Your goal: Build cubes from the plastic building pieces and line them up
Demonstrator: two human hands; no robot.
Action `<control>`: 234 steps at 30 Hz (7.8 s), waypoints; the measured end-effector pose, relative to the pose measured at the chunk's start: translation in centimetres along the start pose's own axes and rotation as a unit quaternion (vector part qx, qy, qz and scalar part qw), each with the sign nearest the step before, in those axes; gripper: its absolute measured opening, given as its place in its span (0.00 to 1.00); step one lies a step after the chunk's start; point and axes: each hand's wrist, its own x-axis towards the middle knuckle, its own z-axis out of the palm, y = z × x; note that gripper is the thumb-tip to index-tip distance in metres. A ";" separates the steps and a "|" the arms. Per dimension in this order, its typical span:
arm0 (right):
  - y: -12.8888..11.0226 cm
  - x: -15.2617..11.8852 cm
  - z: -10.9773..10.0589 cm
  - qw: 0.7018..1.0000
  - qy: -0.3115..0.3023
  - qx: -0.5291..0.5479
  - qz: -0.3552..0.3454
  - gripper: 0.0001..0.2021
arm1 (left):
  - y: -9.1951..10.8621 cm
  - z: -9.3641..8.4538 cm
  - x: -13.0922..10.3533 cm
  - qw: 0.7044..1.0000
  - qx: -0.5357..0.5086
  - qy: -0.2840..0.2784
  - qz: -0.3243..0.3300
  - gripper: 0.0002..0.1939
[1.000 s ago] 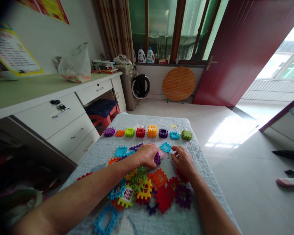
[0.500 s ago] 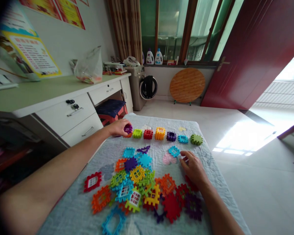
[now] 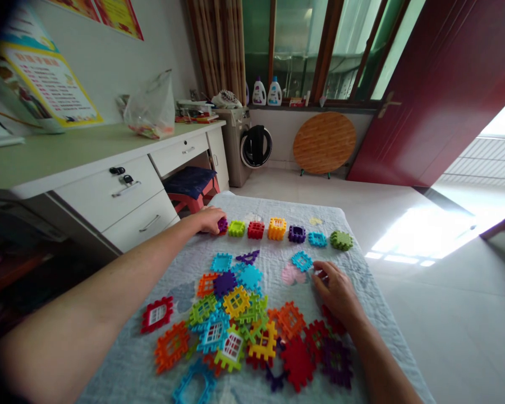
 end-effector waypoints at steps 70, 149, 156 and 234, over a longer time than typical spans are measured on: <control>-0.1 -0.1 0.0 1.000 -0.026 -0.015 -0.005 0.12 | -6.3 1.2 -1.4 0.994 -0.098 -0.045 -0.010 0.34; -8.0 -1.5 -2.1 0.938 -0.326 0.013 -0.121 0.25 | 7.5 6.5 -14.6 0.868 -0.438 0.234 -0.017 0.12; -9.2 -3.0 -1.8 0.923 -0.364 -0.035 -0.117 0.48 | 7.8 4.0 -16.4 0.875 -0.385 0.293 0.024 0.12; -11.6 -1.4 2.9 0.960 -0.181 -0.055 -0.207 0.30 | 10.8 4.6 -13.6 0.813 -0.463 0.353 0.001 0.09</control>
